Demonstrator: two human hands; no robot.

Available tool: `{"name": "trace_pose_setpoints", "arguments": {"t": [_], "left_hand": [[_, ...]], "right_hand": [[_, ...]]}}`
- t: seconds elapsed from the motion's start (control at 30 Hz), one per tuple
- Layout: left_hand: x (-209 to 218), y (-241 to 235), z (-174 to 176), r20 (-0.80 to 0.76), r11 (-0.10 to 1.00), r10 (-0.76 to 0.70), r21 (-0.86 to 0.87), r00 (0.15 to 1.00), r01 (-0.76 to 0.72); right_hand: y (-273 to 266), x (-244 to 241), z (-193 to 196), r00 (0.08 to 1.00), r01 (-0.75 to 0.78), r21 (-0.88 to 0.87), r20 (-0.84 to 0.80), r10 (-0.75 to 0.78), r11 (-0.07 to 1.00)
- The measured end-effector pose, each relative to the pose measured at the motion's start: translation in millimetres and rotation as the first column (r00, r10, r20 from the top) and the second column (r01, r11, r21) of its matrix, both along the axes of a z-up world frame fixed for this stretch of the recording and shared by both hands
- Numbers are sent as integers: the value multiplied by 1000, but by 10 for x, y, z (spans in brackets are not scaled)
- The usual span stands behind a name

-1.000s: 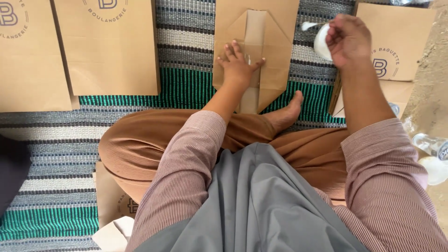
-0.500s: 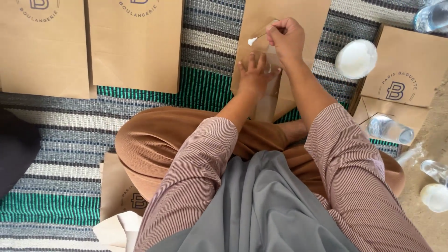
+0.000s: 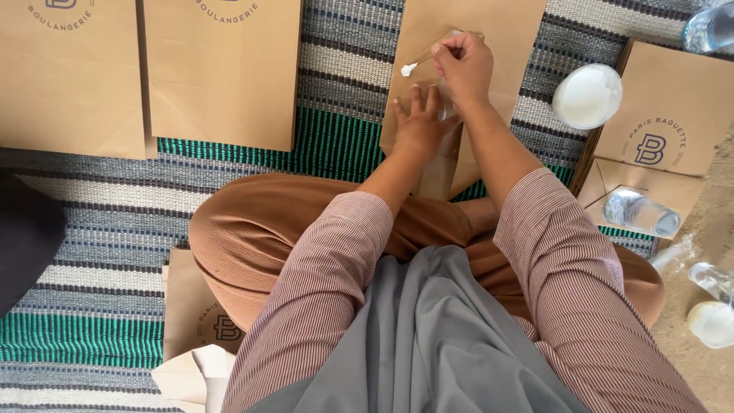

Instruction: The person assembles a flat paper bag by applying glue to the flaps and folding them into place. They use a small stick to spread the adhesive and press the seams to secure the bag's structure.

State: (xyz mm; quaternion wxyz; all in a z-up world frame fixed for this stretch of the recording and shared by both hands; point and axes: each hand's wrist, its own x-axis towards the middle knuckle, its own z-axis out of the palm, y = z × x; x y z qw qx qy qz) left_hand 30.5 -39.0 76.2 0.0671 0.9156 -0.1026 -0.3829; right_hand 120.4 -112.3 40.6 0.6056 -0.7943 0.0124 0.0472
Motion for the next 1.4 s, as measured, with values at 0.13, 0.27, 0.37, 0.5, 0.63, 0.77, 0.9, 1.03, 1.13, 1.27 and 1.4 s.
{"name": "trace_pose_setpoints", "arguments": {"t": [0.13,0.27,0.37,0.5,0.63,0.77,0.9,1.03,1.13,1.27,1.4], "left_hand": [[34,-22,2,-48,1000,-10,22,999,11],[41,-40,-31,-40,1000,-9,18,999,10],[33,-28,37,-36,1000,-14,17,999,14],[63,-36,49,-55,1000,-10,25,998,11],[58,-31,116,-55,999,-22,32,998,24],[65,-27,123,-82,999,-25,23,996,27],[62,-48,64,-83,998,-38,43,996,42],[44,-80,-9,-39,995,-53,85,998,57],[43,-77,-20,-23,997,-28,69,999,30],[66,-60,-32,-45,998,-38,53,998,40],[60,-43,83,-73,1000,-19,23,997,21]], "right_hand": [[-138,125,-142,998,40,64,43,-43,997],[-287,290,-164,987,138,5,78,-138,990],[-369,371,-106,982,163,-39,101,-158,986],[-447,486,-107,972,171,-81,179,-154,982],[-385,414,21,975,175,-121,158,-155,977],[-280,334,-43,977,197,-74,100,-189,978],[-161,162,-106,991,96,-77,99,-88,992],[-15,3,-73,994,68,-58,93,-62,996],[-7,0,-107,996,72,-123,61,-65,990],[-112,152,-122,985,113,-157,148,-89,981],[-274,295,-117,960,148,-181,263,-98,972]]}}
